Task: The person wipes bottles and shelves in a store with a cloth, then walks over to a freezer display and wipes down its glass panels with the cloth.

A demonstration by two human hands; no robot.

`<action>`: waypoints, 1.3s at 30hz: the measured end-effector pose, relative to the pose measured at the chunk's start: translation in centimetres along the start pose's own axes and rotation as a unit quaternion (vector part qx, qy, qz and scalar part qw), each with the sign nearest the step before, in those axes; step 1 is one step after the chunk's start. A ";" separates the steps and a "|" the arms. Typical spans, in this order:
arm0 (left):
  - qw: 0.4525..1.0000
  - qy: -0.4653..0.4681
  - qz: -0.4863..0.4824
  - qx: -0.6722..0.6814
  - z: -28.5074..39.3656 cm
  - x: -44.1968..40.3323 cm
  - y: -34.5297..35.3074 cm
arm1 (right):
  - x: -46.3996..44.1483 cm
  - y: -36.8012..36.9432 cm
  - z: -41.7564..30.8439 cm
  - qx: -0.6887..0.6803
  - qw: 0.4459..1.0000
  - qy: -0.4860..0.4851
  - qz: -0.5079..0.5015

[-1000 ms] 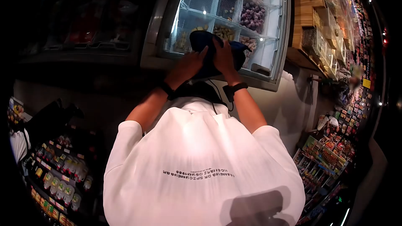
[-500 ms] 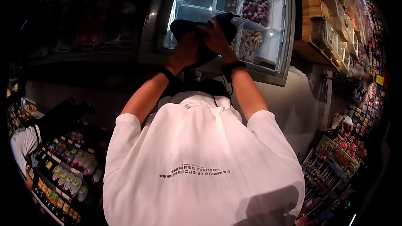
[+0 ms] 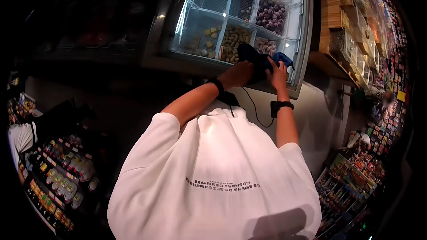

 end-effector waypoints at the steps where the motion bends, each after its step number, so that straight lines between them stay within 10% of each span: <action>1: 0.998 -0.028 0.008 0.058 -0.2 1.0 -0.5 | -0.3 0.0 -0.4 -0.009 1.000 -0.008 -0.014; 13: 0.935 -0.334 0.087 0.074 -8.5 18.1 -11.3 | -4.8 0.6 -19.6 -0.155 0.934 -0.315 -0.071; 17: 0.921 -0.342 0.187 0.023 -9.7 25.0 -10.4 | -3.9 1.9 -25.0 -0.293 0.907 -0.303 0.013; 20: 0.923 -0.353 0.128 -0.083 -5.9 22.8 -12.0 | -4.0 1.1 -24.2 -0.331 0.904 -0.230 -0.144; 30: 0.966 -0.141 0.128 0.177 -1.7 12.2 -6.0 | -1.7 1.7 -7.6 -0.261 0.911 -0.046 -0.317; 39: 0.971 -0.085 0.165 0.151 -8.6 23.4 -9.0 | -1.2 2.4 -23.3 -0.255 0.936 -0.098 -0.220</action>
Point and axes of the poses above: each hand's wrist, its own x-axis away from the middle knuckle, its own y-axis out of the palm, z = x × y, the point moved 4 cm from there along -x, towards the middle knuckle, and after that the axes turned 3 degrees about -z, right-handed, at the moved point
